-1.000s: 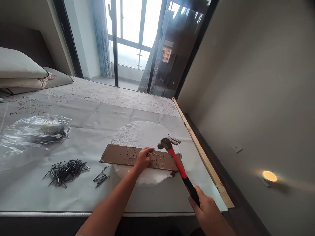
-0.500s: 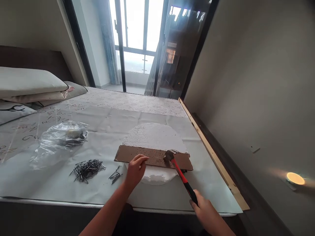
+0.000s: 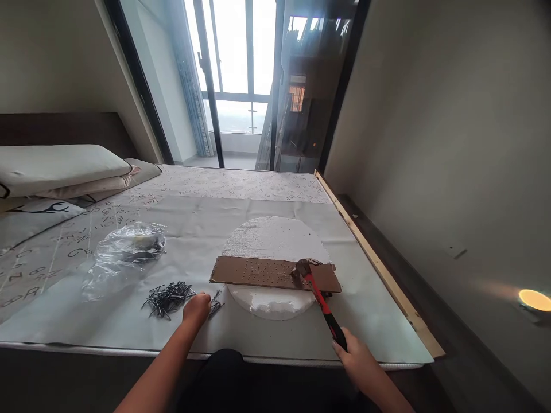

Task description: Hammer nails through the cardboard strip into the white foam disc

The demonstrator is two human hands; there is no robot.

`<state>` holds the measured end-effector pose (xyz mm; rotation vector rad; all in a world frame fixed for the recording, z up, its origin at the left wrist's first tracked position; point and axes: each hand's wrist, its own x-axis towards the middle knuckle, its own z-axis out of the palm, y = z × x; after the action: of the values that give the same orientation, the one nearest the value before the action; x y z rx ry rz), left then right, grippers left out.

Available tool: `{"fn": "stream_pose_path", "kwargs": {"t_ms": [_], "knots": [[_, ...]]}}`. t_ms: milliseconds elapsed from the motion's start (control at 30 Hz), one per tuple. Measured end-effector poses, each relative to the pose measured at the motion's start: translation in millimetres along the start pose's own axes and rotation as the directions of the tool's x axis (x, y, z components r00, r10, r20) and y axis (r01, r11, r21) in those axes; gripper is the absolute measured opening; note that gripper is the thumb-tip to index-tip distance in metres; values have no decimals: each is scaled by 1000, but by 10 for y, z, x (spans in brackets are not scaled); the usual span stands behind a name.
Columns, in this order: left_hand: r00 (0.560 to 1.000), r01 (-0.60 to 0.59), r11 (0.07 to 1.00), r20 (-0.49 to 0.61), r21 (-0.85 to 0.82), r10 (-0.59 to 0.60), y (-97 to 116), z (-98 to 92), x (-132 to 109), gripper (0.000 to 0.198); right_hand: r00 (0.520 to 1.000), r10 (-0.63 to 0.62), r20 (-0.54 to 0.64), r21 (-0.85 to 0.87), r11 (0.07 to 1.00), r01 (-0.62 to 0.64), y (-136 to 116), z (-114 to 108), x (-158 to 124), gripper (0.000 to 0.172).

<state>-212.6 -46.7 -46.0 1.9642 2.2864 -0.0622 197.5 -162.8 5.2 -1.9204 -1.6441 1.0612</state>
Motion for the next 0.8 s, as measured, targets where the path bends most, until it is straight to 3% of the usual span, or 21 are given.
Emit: {"fn": "stream_pose_path", "kwargs": {"t_ms": [200,300,367,467,600,700,800], "knots": [[996,-89,992,-17,91,91,12,-185,3,16,998,-59,-18,68,996,60,36,-14,27,32],[987,-133,991,-89,31,135,74,-367,-124,14,998,-53,-36,174,983,58,54,-6,20,28],[967,-223,972,-144,-70,212,222,-498,-247,11,1000,4,20,318,948,-10,63,37,19,27],[931,-339,892,-244,-298,272,636,-652,-389,9,996,62,71,532,842,-91,66,127,54,29],[888,-443,669,-396,-597,235,1381,-702,-339,19,998,52,33,675,736,-61,96,184,153,34],[876,-482,540,-400,-690,271,1888,-630,-171,19,997,67,29,715,695,-68,169,191,203,35],[867,-497,534,-427,-685,259,2238,-507,5,15,996,79,30,724,685,-76,244,207,212,36]]}}
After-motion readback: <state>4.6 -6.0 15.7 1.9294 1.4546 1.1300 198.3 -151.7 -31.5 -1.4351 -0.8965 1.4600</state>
